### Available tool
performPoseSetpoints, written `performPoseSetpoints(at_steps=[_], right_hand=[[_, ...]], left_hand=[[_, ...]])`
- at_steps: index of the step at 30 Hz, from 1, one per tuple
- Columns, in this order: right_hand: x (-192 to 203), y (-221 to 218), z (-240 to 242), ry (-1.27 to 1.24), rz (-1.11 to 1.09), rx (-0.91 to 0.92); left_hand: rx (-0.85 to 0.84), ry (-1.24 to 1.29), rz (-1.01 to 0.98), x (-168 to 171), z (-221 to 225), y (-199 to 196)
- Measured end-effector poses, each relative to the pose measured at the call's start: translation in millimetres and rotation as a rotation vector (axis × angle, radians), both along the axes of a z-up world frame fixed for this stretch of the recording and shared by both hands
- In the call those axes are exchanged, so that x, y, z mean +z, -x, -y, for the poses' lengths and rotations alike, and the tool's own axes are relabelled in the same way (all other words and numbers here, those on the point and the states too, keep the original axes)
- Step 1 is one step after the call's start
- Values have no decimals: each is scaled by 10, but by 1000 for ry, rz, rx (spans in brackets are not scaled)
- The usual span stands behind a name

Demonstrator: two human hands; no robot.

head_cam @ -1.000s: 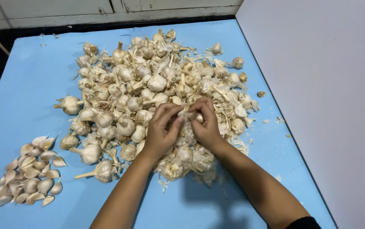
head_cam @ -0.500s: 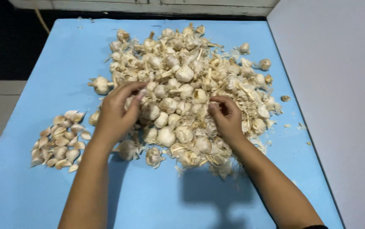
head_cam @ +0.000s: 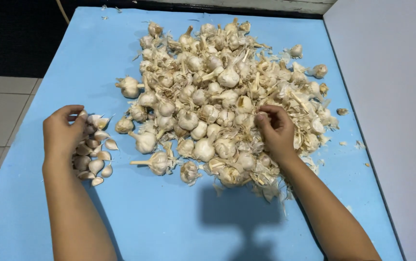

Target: Break apart whole garlic bulbs into individual cloves and remove the outer papery skin.

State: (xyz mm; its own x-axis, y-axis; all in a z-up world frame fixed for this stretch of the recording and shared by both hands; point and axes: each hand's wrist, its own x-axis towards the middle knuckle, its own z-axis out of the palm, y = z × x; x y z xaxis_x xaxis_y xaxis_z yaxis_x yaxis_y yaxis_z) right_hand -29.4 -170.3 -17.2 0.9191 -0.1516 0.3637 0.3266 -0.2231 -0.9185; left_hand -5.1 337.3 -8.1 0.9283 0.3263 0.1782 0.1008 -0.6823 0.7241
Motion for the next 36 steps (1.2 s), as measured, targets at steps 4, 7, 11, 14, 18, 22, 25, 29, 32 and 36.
performPoseSetpoints(at_steps=[4,7,11,14,18,22,25,29,32,36], right_hand=[[-18,10,3,24,7,46],[-33,1,11,14,4,56],[-14,-8,9,26,37,108],[-16,3,5,26,28,129],[-59,-25,21,-5,70,153],[-47,-21,20,46,55,119],[-44,-30,18,53,70,107],[14,-9,-3,-74,52,109],[2,-19,5,-119,60,119],[22,-1,-7,-97,158,161]], left_hand=[[-6,-21,-9,-294,-128,-122],[21,-210,27,-521,-279,-221],[-10,-142,75,-641,-378,-272],[24,-21,39,-620,-363,-258],[104,85,-3,-449,-210,-153],[63,36,57,-521,-255,-170],[69,87,92,-479,-214,-158],[102,131,28,-437,-172,-147],[97,77,18,-445,-176,-153],[65,8,60,-580,-317,-216]])
